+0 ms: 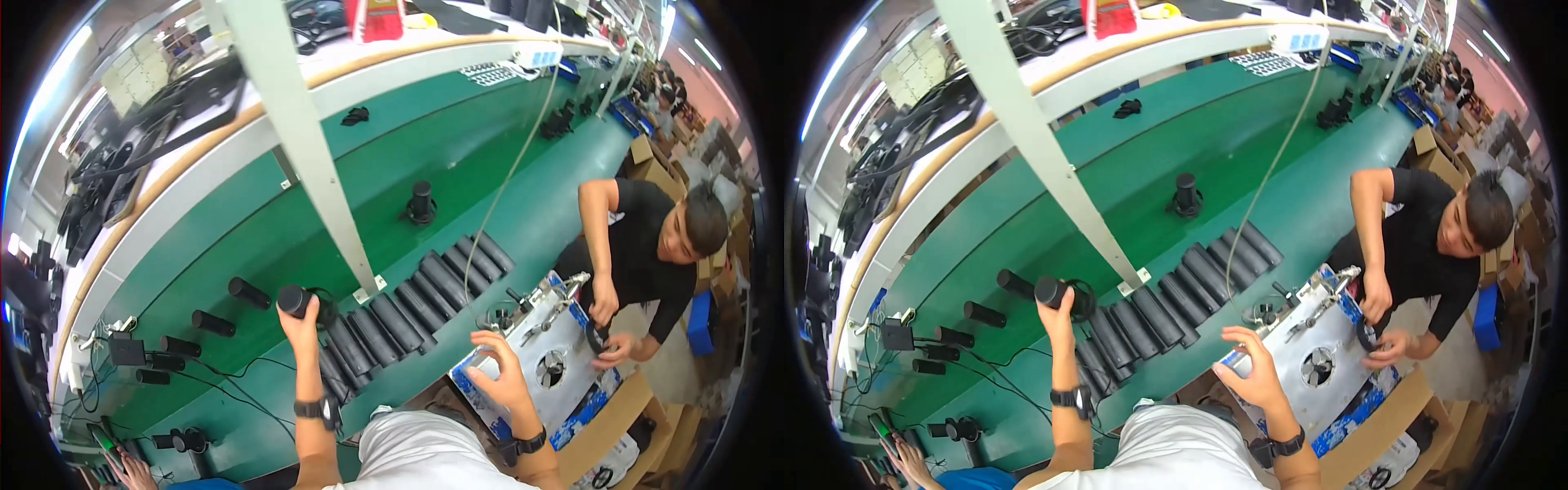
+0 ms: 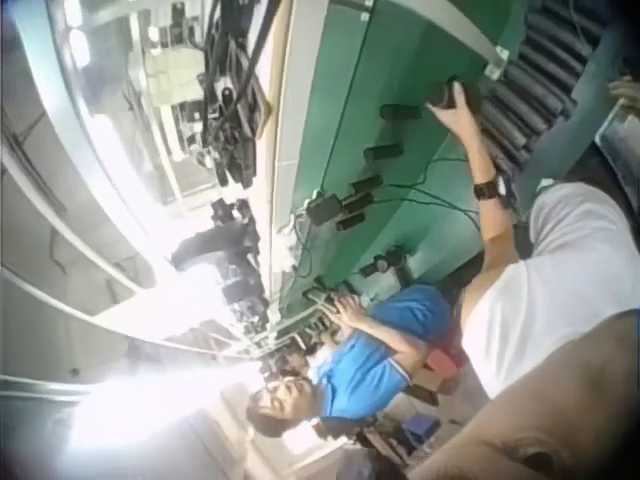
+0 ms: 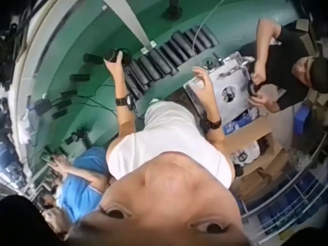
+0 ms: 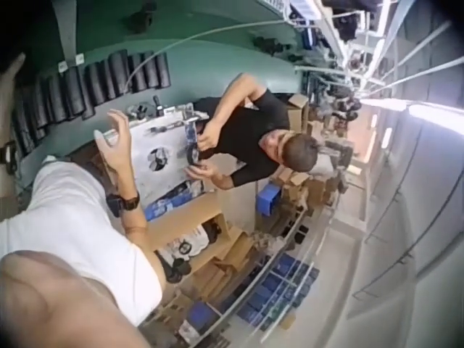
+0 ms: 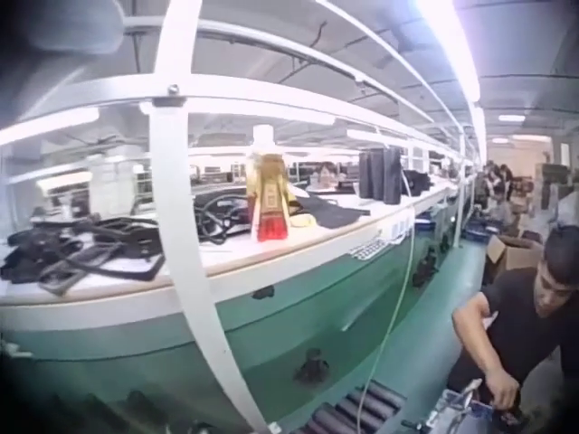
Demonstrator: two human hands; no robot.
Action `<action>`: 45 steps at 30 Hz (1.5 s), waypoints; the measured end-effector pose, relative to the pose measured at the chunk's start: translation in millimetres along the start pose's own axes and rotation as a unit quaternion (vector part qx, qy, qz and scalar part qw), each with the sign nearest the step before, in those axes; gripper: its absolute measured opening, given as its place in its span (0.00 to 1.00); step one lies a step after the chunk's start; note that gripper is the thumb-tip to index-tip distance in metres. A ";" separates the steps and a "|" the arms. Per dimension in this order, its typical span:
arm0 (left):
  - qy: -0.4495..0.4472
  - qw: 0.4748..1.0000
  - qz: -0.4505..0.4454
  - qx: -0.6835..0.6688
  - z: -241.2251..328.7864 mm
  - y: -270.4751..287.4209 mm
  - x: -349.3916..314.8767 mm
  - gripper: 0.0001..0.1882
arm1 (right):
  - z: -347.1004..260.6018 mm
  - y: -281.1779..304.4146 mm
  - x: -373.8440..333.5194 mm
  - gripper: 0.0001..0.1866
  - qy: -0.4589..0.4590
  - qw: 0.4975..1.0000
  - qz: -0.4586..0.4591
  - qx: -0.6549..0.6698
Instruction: The person picks up a microphone body, inserts it into a shock mount on a press, and activates the machine. They remove the assembled unit, attach a base ring by hand, and place it on the table before repeating the process.
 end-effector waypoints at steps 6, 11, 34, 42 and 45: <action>-0.035 0.947 0.132 0.290 -83.0 5.1 126.6 0.37 | 7.1 -14.8 -15.4 0.23 -0.065 0.997 0.035 0.032; 0.022 0.921 0.107 0.374 -94.0 -16.7 158.2 0.42 | 22.5 -8.4 -33.0 0.22 -0.121 0.989 0.082 -0.036; -0.142 0.737 0.278 0.600 54.6 92.8 101.7 0.08 | 32.7 -6.7 -43.8 0.21 -0.128 0.990 0.047 0.018; -0.010 0.826 -0.502 0.257 83.8 -61.7 -57.6 0.08 | 59.4 -61.1 -6.2 0.27 -0.132 0.909 -0.060 0.392; 0.077 0.805 -0.585 0.064 51.9 -126.0 -124.5 0.24 | 65.5 -68.9 -5.4 0.38 -0.143 0.729 -0.094 0.663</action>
Point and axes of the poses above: each hand's wrist, its own x-axis towards the middle knuckle, its own y-axis out of the back of the hand, z = x × y, the point moved 1 cm from there along x, towards the middle knuckle, and after that the axes turned 14 degrees about y, right-handed, at the moved point
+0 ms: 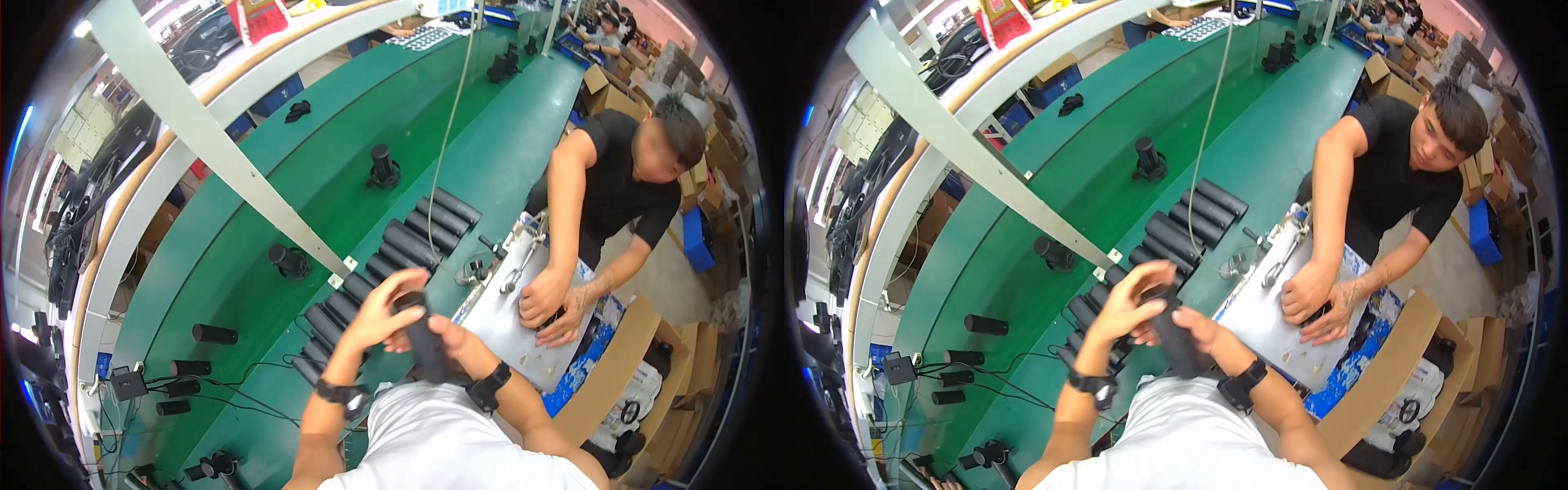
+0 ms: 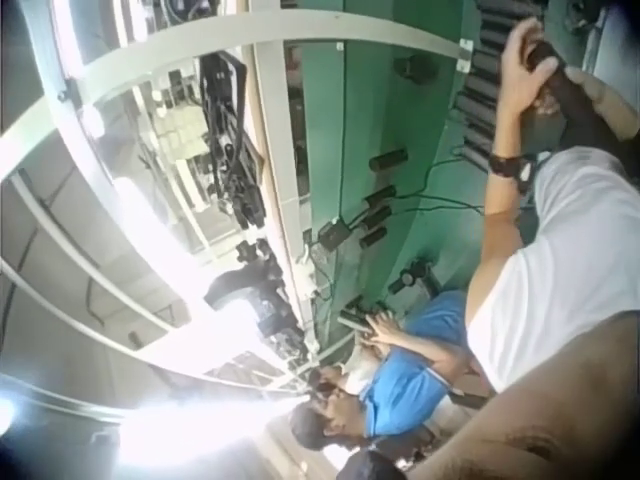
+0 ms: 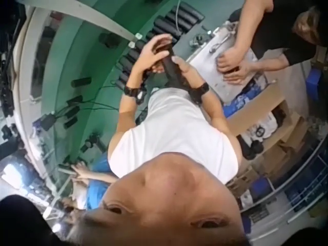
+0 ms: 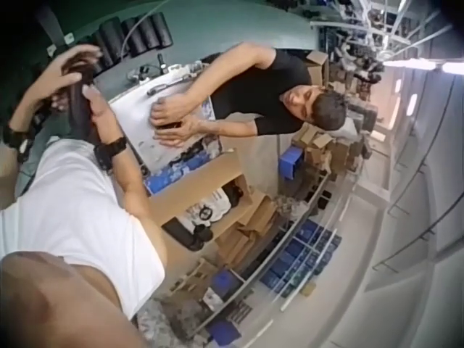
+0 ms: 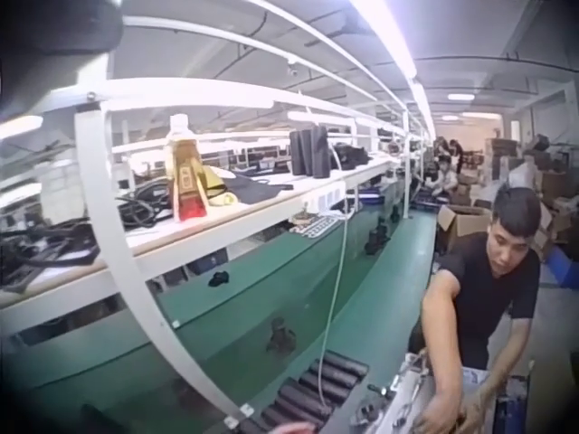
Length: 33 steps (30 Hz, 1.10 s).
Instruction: The person picks up a microphone body, inserts it into a shock mount on a press, and activates the machine. They remove the assembled unit, attach a base ring by hand, and place it on the table before repeating the process.
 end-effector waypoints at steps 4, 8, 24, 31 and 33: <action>0.050 0.992 0.079 -0.085 -38.5 -38.8 33.9 0.31 | -37.3 12.5 -19.8 0.30 0.261 0.945 0.168 -0.101; 0.078 0.992 -0.020 0.095 -68.1 -83.8 23.2 0.35 | -76.8 17.1 -49.3 0.31 0.437 0.829 0.315 -0.150; 0.289 0.857 -0.379 -0.195 -74.5 -164.3 42.7 0.26 | -104.3 20.6 -193.4 0.33 0.572 0.782 0.055 -0.244; 0.354 0.905 -0.230 -0.056 -111.8 -162.4 42.5 0.19 | -144.1 47.0 -221.6 0.22 0.571 0.546 0.382 -0.479; 0.378 0.893 -0.228 -0.081 -113.5 -152.7 36.4 0.15 | -143.6 56.6 -214.9 0.22 0.529 0.554 0.386 -0.514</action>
Point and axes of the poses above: each hand's wrist, its own x-axis towards the middle knuckle, its own y-axis out of the back of the hand, z = x × y, the point moved 1 cm from there along x, towards the middle knuckle, and after that the axes turned 14 degrees about y, right-handed, at the moved point
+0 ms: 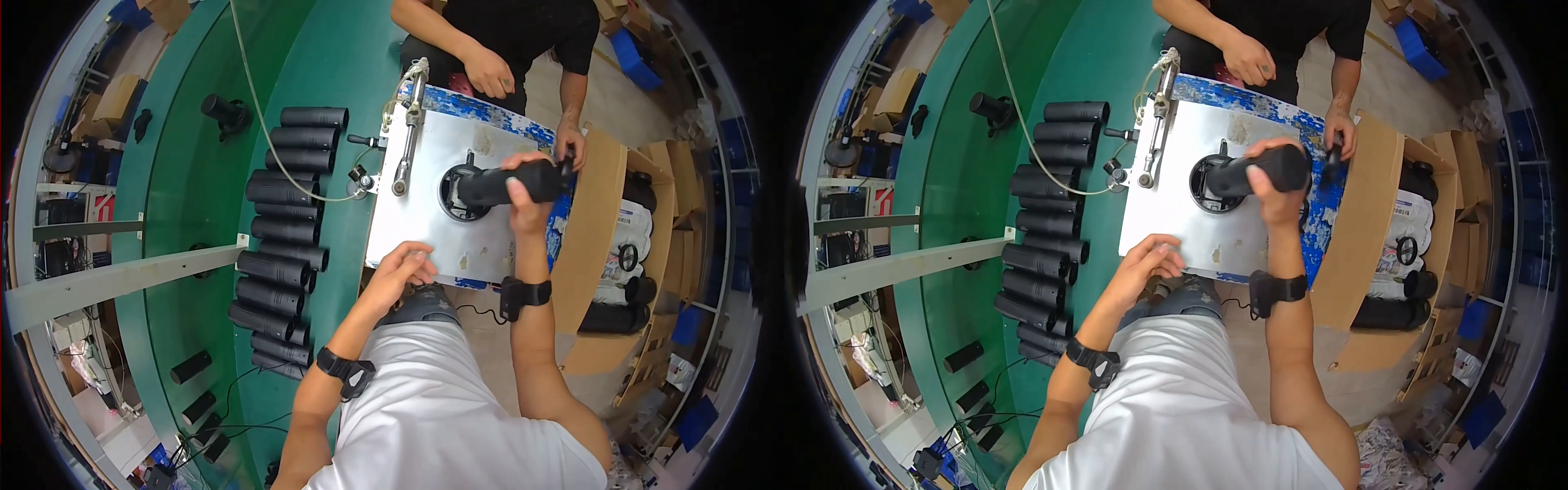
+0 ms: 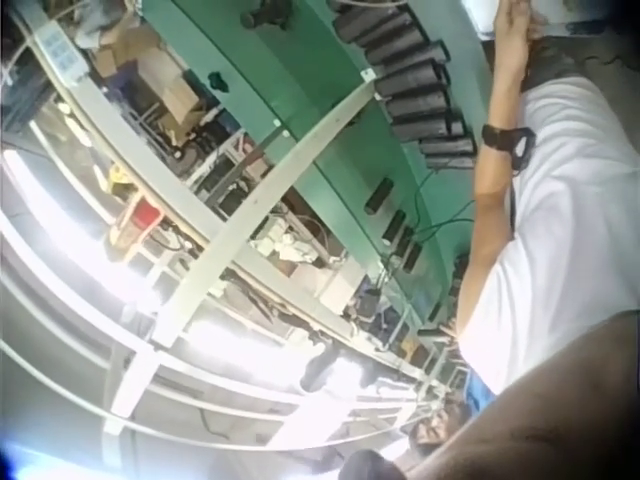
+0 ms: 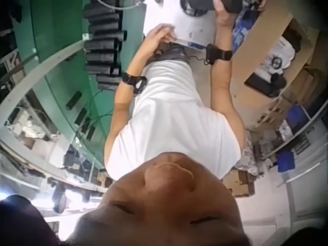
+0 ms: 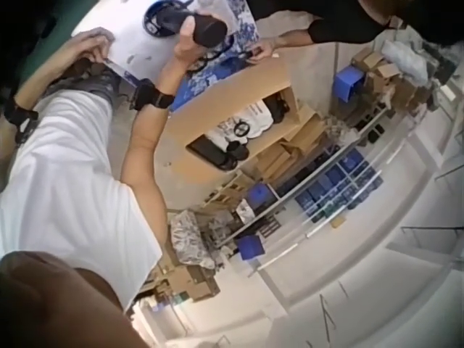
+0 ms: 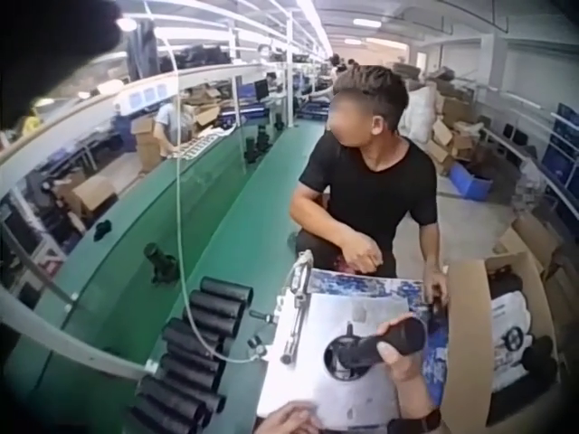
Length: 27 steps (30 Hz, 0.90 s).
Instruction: The person picks up a microphone body, inserts it into a shock mount on a press, and activates the machine. They remove the assembled unit, attach a base ring by hand, and place it on the table before repeating the process.
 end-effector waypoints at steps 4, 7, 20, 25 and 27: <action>0.015 1.000 0.010 -0.019 -10.3 9.7 -3.2 0.14 | 9.1 -27.9 -7.5 0.21 -0.018 0.989 -0.093 -0.111; -0.013 1.000 0.005 -0.005 -5.3 6.5 -6.8 0.13 | 25.5 -36.0 -20.5 0.23 -0.042 0.989 -0.069 -0.127; -0.326 0.863 0.310 0.230 95.4 80.3 43.4 0.12 | 31.7 -69.6 -41.2 0.21 0.059 0.928 0.121 -0.347; -0.269 0.654 0.465 0.533 131.2 130.7 121.3 0.18 | 39.7 -67.2 -44.0 0.19 0.064 0.934 0.121 -0.330; -0.145 0.657 0.437 0.597 125.7 138.9 130.0 0.20 | 39.7 -64.9 -44.8 0.19 0.065 0.931 0.120 -0.337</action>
Point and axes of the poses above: each hand's wrist, its own x-axis towards the middle knuckle, its own y-axis out of the back of the hand, z = x × y, the point moved 1 cm from there along x, towards the middle knuckle, and after that the axes turned 14 degrees about y, right-handed, at the moved point
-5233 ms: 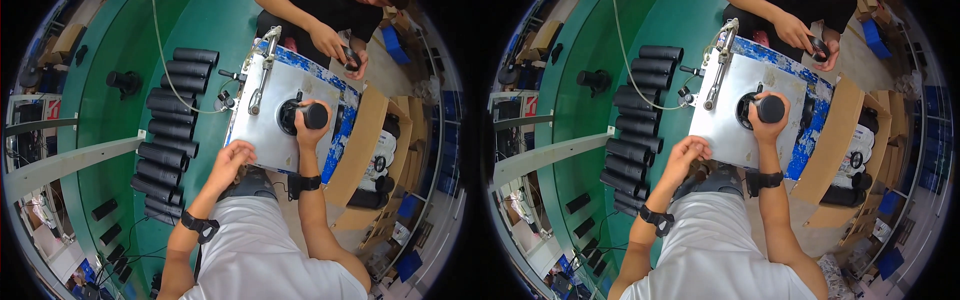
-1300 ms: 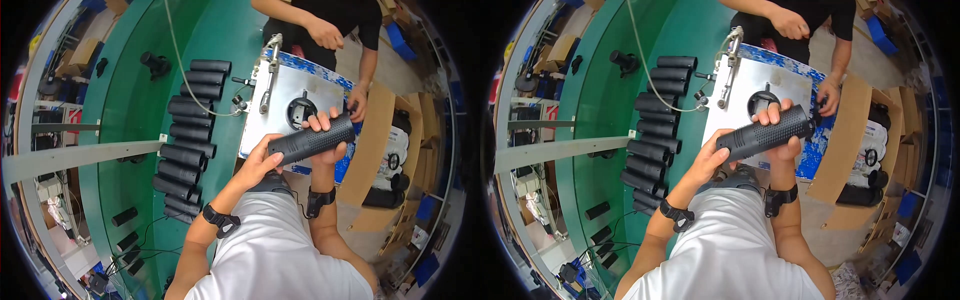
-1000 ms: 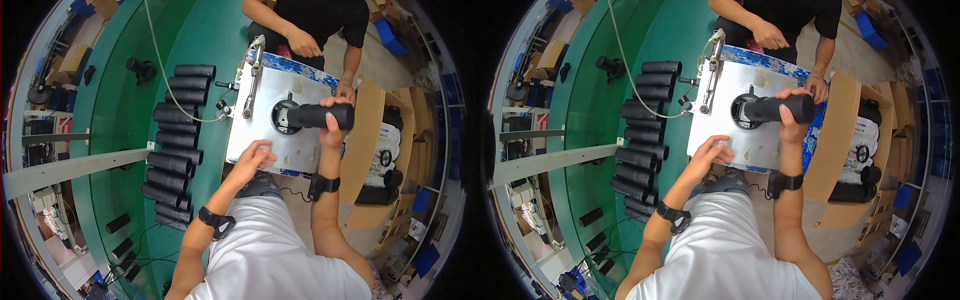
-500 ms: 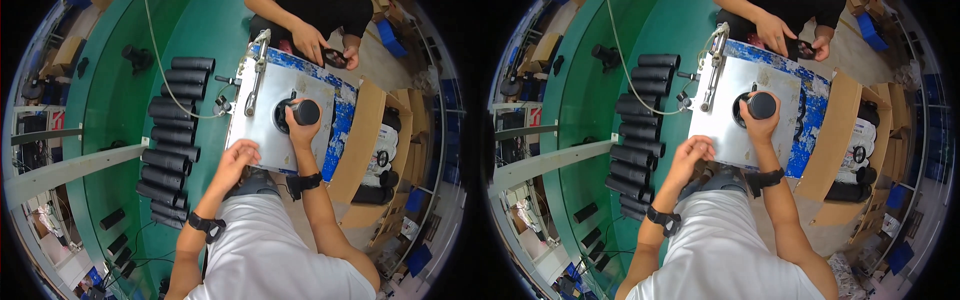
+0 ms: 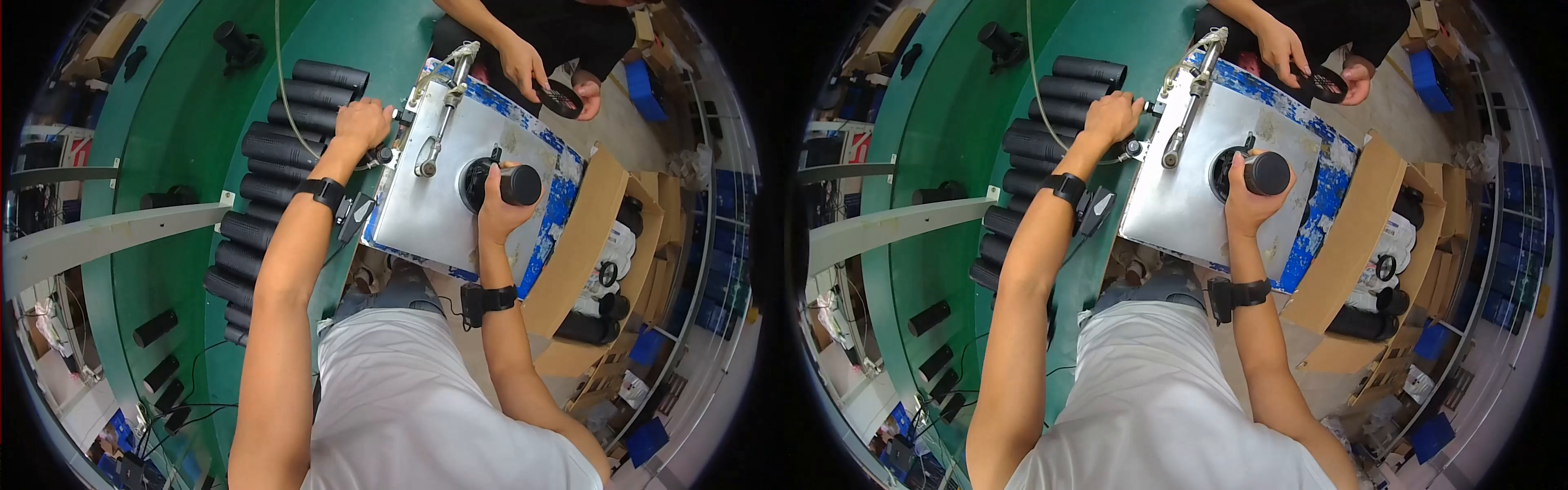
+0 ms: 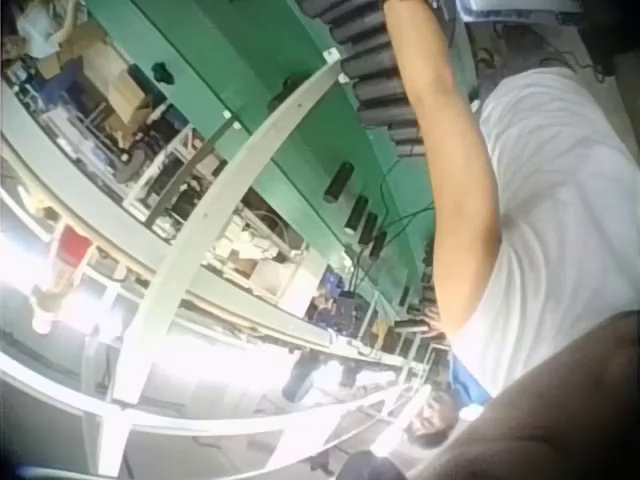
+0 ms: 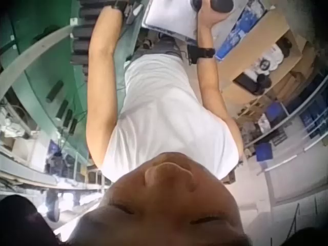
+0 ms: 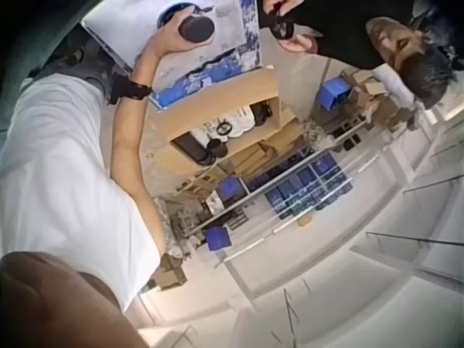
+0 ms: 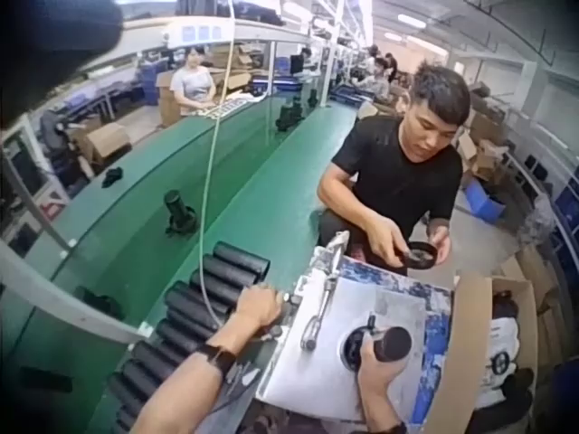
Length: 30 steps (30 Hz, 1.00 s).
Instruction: The person picks up a microphone body, inserts it into a shock mount on a press, and activates the machine. They remove the assembled unit, attach a base ring by hand, and place it on the table before repeating the process.
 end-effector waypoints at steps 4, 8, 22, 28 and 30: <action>0.010 0.997 -0.068 -0.047 -3.4 -2.3 1.5 0.24 | 1.4 3.9 0.5 0.19 -0.001 1.000 0.003 0.008; -0.016 0.986 -0.115 -0.124 -18.4 -6.1 -2.4 0.26 | -9.0 6.1 10.2 0.19 0.004 0.999 -0.035 0.022; -0.136 0.896 0.179 -0.383 3.7 166.9 -255.4 0.42 | -214.5 -18.5 17.5 0.42 0.088 0.824 -0.435 0.352; 0.326 0.728 0.344 -0.496 -145.3 174.6 -335.3 0.33 | -227.3 -39.9 -6.0 0.39 0.154 0.697 -0.612 0.340; 0.407 0.655 0.513 -0.376 -217.3 159.8 -332.6 0.34 | -217.0 -36.4 -13.9 0.33 0.033 0.685 -0.655 0.317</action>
Point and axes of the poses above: each hand's wrist, its own x-axis towards the middle knuckle, its own y-axis out of the back of the hand, z = x × y, the point moved 1 cm from there along x, towards the middle knuckle, and after that the axes turned 14 degrees about y, right-handed, at the moved point
